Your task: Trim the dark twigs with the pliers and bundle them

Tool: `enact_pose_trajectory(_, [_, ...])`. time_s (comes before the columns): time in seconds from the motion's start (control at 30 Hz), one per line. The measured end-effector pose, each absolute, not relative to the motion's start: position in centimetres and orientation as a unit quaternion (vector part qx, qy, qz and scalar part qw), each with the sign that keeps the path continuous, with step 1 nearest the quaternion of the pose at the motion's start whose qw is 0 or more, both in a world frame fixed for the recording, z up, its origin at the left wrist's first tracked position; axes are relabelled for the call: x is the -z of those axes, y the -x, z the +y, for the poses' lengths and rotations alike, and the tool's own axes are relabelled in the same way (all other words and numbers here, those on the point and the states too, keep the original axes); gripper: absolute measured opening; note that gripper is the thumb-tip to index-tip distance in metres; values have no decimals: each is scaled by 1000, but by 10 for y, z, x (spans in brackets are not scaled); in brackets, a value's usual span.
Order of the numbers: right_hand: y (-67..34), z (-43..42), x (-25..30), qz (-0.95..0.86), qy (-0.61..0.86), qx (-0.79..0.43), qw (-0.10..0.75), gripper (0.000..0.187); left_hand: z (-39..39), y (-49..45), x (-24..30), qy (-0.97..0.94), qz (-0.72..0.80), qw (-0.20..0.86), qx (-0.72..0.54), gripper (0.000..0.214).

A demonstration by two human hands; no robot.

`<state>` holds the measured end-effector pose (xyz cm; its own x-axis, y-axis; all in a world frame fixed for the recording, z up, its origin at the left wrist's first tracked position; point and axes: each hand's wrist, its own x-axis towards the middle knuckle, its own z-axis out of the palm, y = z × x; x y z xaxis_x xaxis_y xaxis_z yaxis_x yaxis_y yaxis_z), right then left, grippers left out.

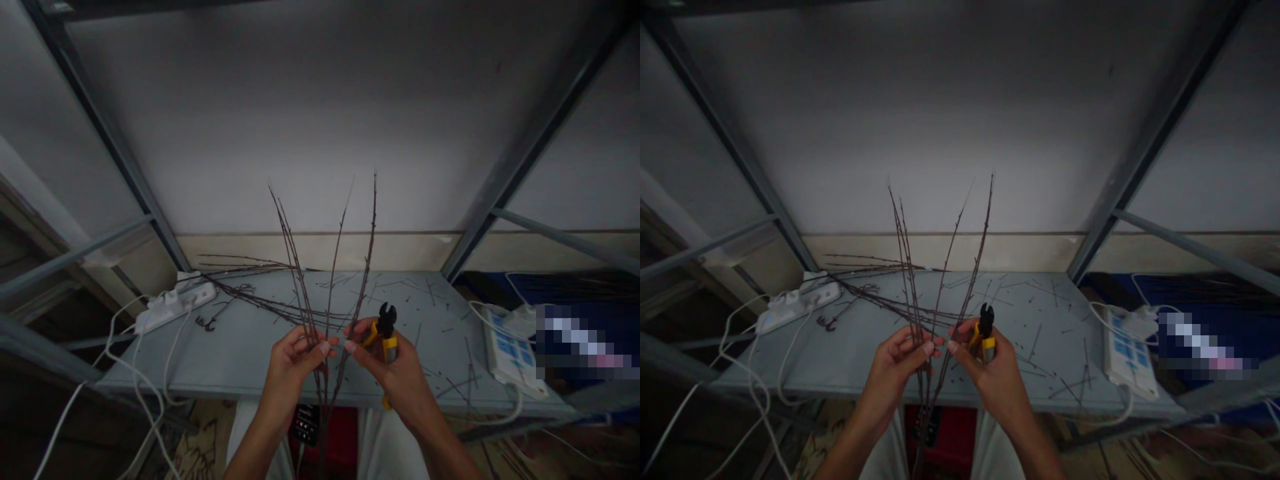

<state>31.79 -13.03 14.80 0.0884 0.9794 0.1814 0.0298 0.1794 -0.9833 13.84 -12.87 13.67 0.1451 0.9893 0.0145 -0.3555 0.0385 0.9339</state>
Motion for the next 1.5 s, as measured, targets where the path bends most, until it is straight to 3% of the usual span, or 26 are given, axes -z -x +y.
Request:
enact_pose_trajectory(0.5, [-325,-135,-150,-560,489,-329,582,30,-133,-138,-146,-426,357,628,-545,19])
enact_pose_trajectory(0.73, [-323,-131,-156,-548,489,-321,598,29,-130,-144,-156,-433,352,621,-551,29])
enact_pose_trajectory(1.2, [-317,-118,-158,-493,456,-368,643,32,-124,-145,-152,-393,355,604,-596,24])
enact_pose_trajectory(1.5, [-318,-121,-162,-519,466,-381,607,32,-123,-135,-154,-373,351,620,-594,26])
